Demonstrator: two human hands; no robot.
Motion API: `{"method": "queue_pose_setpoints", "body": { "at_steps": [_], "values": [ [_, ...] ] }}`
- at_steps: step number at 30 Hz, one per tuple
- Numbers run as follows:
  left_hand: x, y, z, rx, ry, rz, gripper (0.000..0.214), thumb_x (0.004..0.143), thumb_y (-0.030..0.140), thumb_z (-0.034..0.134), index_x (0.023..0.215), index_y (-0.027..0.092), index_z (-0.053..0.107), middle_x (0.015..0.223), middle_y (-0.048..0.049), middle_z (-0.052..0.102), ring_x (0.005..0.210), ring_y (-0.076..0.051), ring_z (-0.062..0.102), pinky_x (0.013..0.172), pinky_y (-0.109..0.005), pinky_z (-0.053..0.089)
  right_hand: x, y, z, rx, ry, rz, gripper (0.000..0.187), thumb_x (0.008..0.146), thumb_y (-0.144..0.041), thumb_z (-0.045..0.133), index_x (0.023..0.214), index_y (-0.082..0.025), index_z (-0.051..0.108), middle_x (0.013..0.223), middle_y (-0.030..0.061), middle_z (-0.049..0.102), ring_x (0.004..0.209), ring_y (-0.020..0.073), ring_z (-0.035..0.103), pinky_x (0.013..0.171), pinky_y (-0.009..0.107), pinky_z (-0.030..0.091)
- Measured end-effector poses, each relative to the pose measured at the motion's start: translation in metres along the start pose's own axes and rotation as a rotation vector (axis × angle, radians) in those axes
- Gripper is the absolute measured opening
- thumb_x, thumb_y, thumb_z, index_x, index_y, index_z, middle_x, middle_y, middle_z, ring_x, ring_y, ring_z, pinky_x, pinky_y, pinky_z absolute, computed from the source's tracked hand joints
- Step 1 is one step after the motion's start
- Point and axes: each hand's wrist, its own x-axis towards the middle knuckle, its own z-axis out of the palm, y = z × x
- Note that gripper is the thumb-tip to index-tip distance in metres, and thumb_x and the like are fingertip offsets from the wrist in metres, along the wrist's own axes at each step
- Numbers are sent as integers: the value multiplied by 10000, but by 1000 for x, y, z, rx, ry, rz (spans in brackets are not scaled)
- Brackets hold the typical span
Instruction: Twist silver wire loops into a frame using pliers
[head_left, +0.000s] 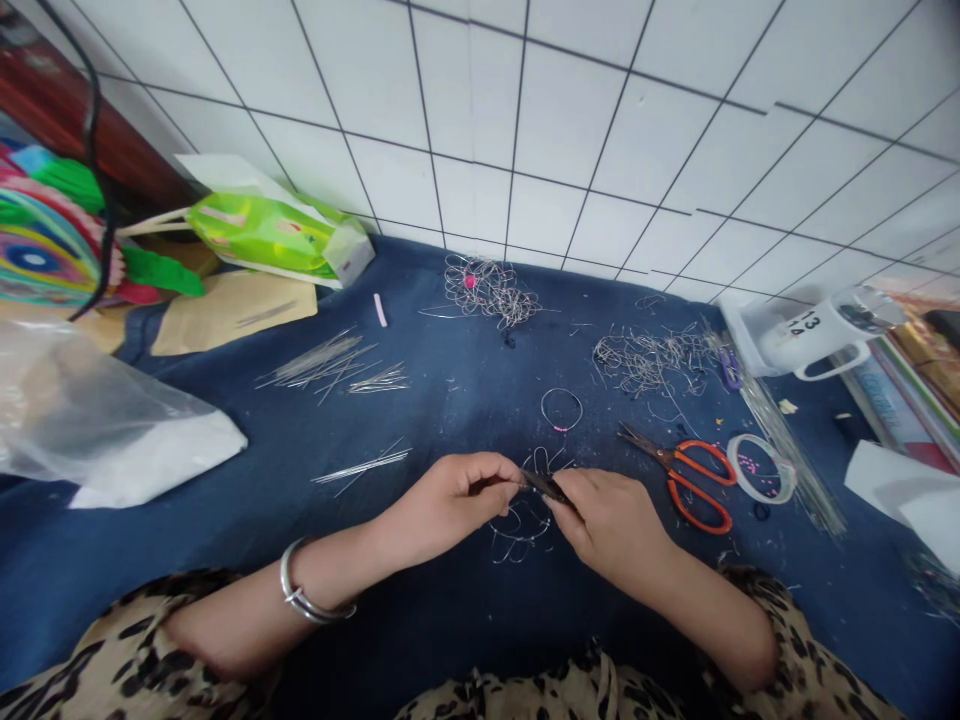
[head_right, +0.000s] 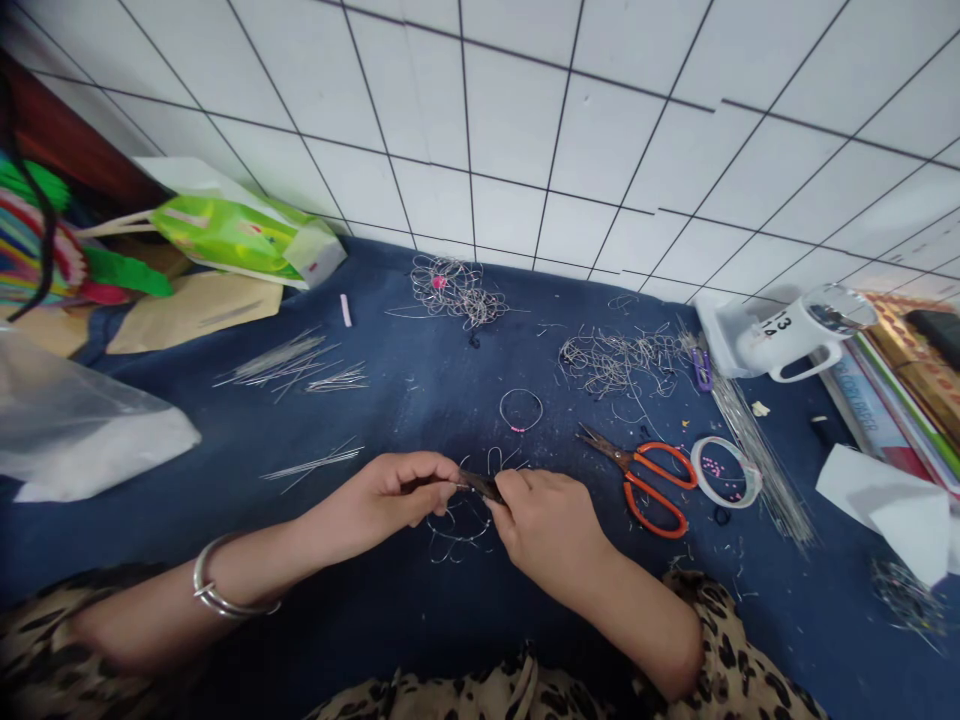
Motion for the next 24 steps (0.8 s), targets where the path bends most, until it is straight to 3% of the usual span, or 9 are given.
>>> {"method": "queue_pose_setpoints", "body": {
  "at_steps": [13, 24],
  "values": [
    [1, 2, 0, -28, 24, 43, 143, 847, 242, 469, 806, 147, 567, 637, 39, 451, 565, -81, 385, 535, -197, 329, 1, 0, 0, 95, -17, 54, 186, 875, -296, 416, 839, -173, 550, 696, 16, 585, 649, 133, 536, 615, 238, 353],
    [-2, 4, -1, 53, 67, 73, 169, 841, 241, 460, 797, 143, 592, 665, 17, 496, 600, -97, 423, 556, -203, 356, 1, 1, 0, 72, 21, 12, 182, 875, -299, 420, 853, -174, 551, 712, 17, 592, 656, 141, 539, 623, 251, 354]
  ]
}}
